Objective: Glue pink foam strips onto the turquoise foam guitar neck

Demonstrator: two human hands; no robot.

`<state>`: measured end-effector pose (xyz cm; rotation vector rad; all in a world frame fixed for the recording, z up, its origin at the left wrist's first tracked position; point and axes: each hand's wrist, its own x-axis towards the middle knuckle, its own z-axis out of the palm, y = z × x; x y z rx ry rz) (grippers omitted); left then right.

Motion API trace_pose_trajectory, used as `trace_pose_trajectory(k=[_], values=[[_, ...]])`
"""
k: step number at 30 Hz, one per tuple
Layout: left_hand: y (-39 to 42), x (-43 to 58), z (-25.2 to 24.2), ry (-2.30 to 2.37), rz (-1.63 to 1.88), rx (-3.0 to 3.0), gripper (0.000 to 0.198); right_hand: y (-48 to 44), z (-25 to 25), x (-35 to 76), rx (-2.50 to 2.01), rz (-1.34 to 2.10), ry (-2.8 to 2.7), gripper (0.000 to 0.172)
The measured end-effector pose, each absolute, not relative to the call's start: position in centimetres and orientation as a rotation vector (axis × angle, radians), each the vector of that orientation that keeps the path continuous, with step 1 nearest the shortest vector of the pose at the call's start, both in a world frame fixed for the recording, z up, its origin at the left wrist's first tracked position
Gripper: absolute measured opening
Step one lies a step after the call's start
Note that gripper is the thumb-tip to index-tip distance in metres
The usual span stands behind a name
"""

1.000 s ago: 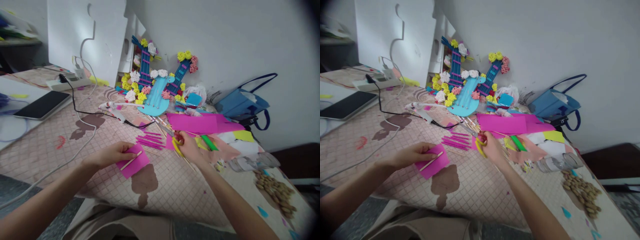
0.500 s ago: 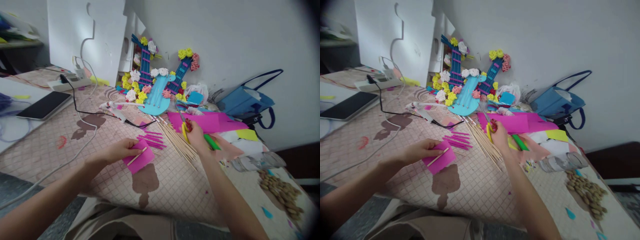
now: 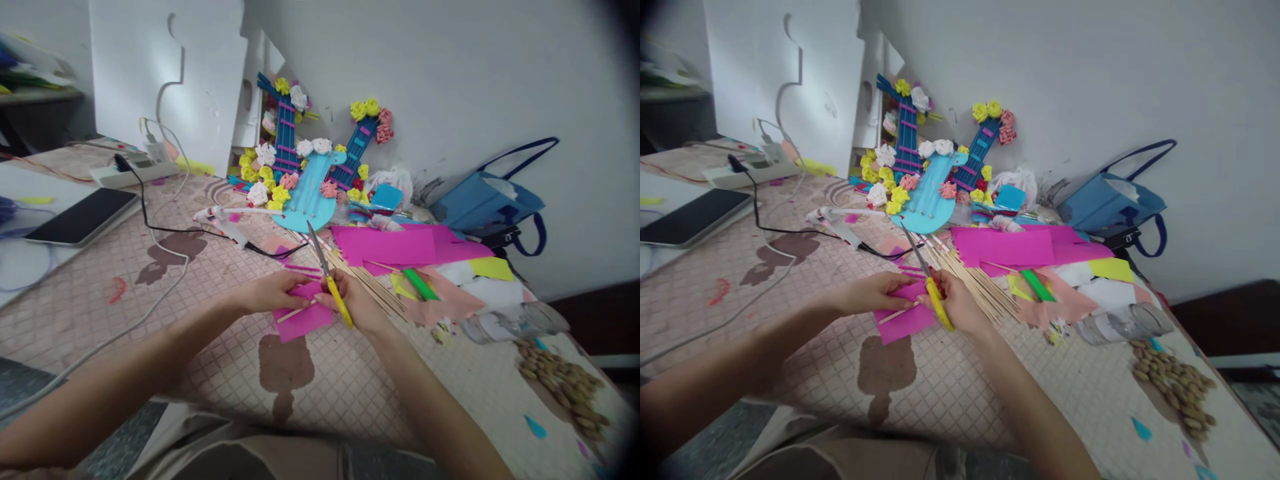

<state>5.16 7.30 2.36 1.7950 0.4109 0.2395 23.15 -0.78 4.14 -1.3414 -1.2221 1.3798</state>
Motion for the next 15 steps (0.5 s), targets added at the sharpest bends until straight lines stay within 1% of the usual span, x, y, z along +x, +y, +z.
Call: trace_pose_trajectory(k=[2, 5, 9, 12, 15], values=[[7.5, 5.2, 2.7, 0.412, 0.221, 1.809, 0.043, -0.7, 3.7, 23.4, -1.327, 1.326, -1.206, 0.045], [7.7, 5.0, 2.8, 0.555, 0.25, 1.776, 0.05, -0.7, 2.8, 23.8, -1.306, 1.235, -1.172, 0.044], [8.1, 4.5, 2.3, 0.701, 0.343, 1.763, 0.037, -0.5, 1.9, 24.1, -1.286, 1.221, -1.133, 0.044], [8.6, 4.1, 1.9, 0.608, 0.351, 1.738, 0.031, -0.5, 1.5, 24.1, -1.284, 1.208, -1.091, 0.044], [8.8, 3.7, 1.6, 0.529, 0.319, 1.682, 0.03, -0.6, 1.4, 23.9, -1.3, 1.176, -1.107, 0.043]])
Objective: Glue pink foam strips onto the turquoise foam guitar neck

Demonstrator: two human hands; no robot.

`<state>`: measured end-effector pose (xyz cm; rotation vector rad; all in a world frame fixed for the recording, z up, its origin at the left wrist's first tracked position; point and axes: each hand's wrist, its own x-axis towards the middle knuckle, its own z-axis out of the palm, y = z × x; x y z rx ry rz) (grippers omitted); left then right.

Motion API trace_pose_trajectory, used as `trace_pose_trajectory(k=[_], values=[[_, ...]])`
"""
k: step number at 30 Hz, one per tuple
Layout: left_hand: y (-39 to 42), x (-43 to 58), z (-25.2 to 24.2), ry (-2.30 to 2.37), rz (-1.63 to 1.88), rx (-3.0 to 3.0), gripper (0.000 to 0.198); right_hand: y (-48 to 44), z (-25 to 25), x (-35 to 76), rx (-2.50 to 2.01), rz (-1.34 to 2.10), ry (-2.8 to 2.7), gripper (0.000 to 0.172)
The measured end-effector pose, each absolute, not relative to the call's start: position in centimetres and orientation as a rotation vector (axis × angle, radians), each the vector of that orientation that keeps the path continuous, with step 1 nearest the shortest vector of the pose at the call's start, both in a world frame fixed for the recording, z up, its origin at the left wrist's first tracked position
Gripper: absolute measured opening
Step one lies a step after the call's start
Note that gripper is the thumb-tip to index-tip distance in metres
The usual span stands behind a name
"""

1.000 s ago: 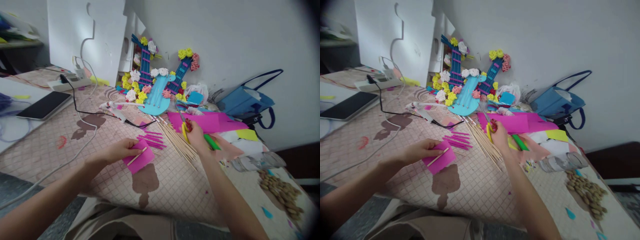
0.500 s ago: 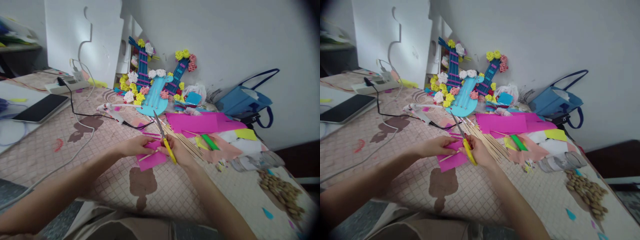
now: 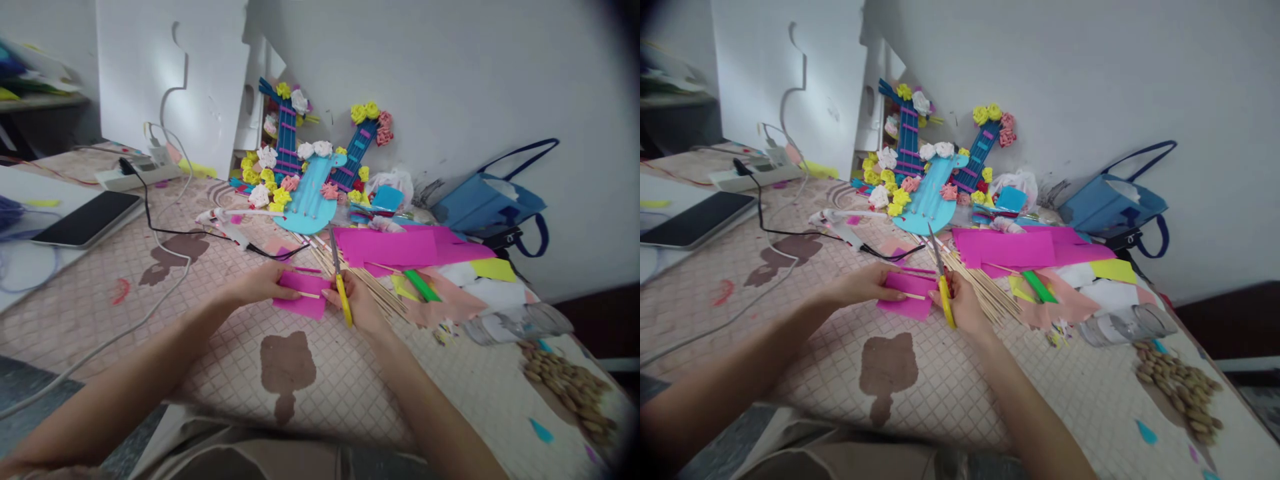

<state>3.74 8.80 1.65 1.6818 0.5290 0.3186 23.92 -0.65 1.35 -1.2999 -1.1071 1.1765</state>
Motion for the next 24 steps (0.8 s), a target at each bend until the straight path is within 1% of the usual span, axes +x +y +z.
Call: trace_pose_trajectory(k=[4, 10, 12, 15, 17, 20, 23, 24], values=[[8.9, 3.1, 1.5, 0.521, 0.276, 1.646, 0.025, -0.8, 1.2, 24.1, -1.32, 1.14, -1.188, 0.038], [8.6, 2.4, 1.7, 0.539, 0.034, 1.509, 0.021, -0.9, 1.7, 26.4, -1.293, 1.112, -1.115, 0.037], [8.2, 2.5, 1.7, 0.534, 0.045, 1.601, 0.015, -1.0, 2.1, 27.2, -1.283, 1.115, -1.022, 0.037], [7.3, 2.8, 1.5, 0.517, 0.193, 1.941, 0.004, -1.1, 2.6, 27.8, -1.249, 1.119, -0.94, 0.036], [6.8, 3.0, 1.3, 0.521, 0.267, 2.152, 0.006, -1.1, 2.8, 27.7, -1.226, 1.143, -0.922, 0.036], [6.4, 3.0, 1.1, 0.565, 0.266, 2.253, 0.007, -1.1, 2.5, 27.3, -1.201, 1.201, -0.913, 0.035], [6.2, 3.2, 1.1, 0.657, 0.341, 2.165, 0.021, -1.1, 1.9, 26.6, -1.18, 1.221, -0.909, 0.033], [6.1, 3.3, 1.2, 0.671, 0.372, 2.117, 0.023, -1.1, 1.8, 26.3, -1.167, 1.214, -0.903, 0.032]])
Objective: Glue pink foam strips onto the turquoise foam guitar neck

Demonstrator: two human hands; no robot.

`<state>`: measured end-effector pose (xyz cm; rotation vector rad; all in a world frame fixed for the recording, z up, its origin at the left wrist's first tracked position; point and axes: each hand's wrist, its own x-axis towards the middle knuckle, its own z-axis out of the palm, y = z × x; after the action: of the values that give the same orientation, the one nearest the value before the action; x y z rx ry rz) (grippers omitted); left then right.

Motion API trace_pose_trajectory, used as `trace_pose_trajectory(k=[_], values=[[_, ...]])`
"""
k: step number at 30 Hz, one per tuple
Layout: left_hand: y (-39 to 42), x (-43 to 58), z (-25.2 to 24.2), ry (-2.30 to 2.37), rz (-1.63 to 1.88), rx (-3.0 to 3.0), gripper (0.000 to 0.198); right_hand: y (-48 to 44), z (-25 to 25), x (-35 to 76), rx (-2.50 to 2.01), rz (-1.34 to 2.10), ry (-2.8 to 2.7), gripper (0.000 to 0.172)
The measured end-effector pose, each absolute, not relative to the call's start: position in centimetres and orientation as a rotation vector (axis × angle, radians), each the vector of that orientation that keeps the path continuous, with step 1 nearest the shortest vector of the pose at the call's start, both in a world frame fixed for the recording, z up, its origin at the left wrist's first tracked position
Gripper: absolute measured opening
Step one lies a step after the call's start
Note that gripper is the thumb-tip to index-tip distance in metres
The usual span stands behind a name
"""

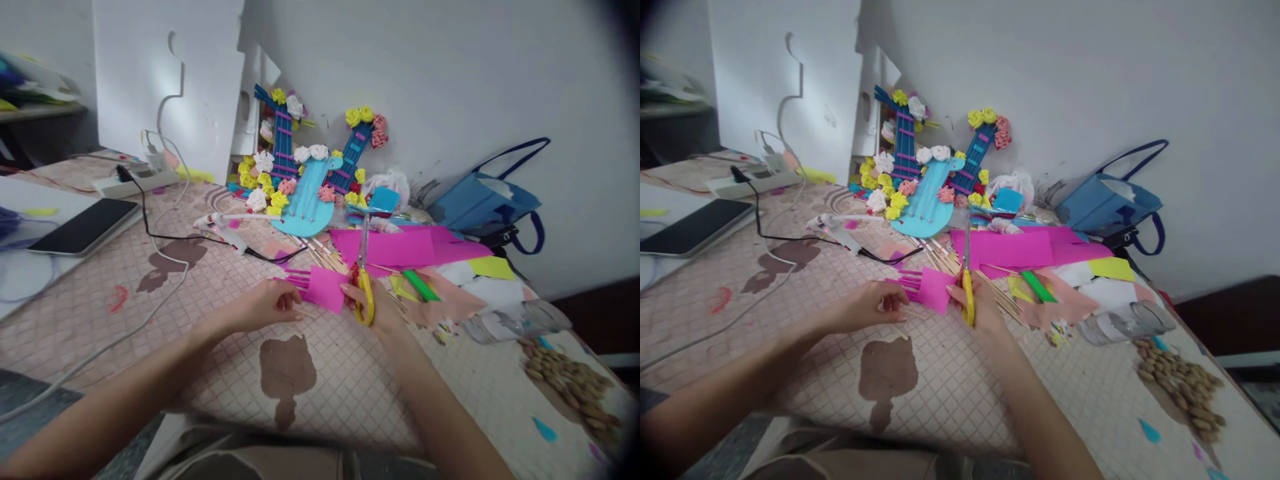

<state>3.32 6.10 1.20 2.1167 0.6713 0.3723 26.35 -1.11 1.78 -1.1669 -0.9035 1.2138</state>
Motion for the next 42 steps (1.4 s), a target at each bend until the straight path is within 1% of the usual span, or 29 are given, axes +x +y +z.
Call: trace_pose_trajectory(k=[3, 6, 9, 11, 14, 16, 20, 23, 26, 30, 33, 37, 42], values=[[5.5, 4.1, 1.6, 0.614, 0.327, 1.886, 0.029, -1.1, 1.4, 25.6, -1.088, 1.135, -0.852, 0.03], [4.8, 5.3, 2.0, 0.537, 0.287, 1.425, 0.03, -1.2, 1.3, 24.9, -1.01, 1.038, -0.808, 0.03], [4.5, 6.9, 2.3, 0.512, 0.452, 0.939, 0.029, -1.4, 1.3, 24.4, -1.021, 1.027, -0.823, 0.029], [4.7, 7.8, 2.5, 0.549, 0.596, 0.816, 0.026, -1.5, 1.4, 24.2, -1.073, 1.043, -0.851, 0.03], [5.5, 8.4, 3.1, 0.637, 0.704, 0.884, 0.033, -1.6, 1.7, 24.3, -1.113, 1.041, -0.859, 0.033], [6.0, 8.3, 3.4, 0.66, 0.648, 1.014, 0.035, -1.6, 1.9, 24.5, -1.094, 1.06, -0.856, 0.034], [6.5, 7.9, 3.2, 0.666, 0.586, 1.315, 0.024, -1.6, 2.3, 24.7, -1.142, 1.101, -0.889, 0.035], [6.1, 7.8, 2.7, 0.674, 0.613, 1.387, 0.02, -1.8, 2.5, 24.4, -1.191, 1.054, -0.915, 0.036], [5.7, 7.8, 2.4, 0.647, 0.622, 1.265, 0.023, -2.0, 2.5, 24.1, -1.193, 1.037, -0.937, 0.033], [5.2, 7.8, 2.0, 0.599, 0.564, 0.943, 0.027, -1.9, 2.4, 24.0, -1.199, 1.048, -0.925, 0.033], [5.1, 7.8, 2.0, 0.574, 0.556, 0.759, 0.022, -2.0, 2.3, 24.0, -1.192, 1.079, -0.927, 0.033], [5.9, 7.8, 3.0, 0.592, 0.672, 0.634, 0.007, -2.2, 1.9, 24.1, -1.164, 1.097, -1.013, 0.031], [8.3, 7.1, 5.8, 0.586, 0.773, 0.573, 0.013, -2.8, 2.2, 24.5, -1.173, 1.066, -1.231, 0.033]])
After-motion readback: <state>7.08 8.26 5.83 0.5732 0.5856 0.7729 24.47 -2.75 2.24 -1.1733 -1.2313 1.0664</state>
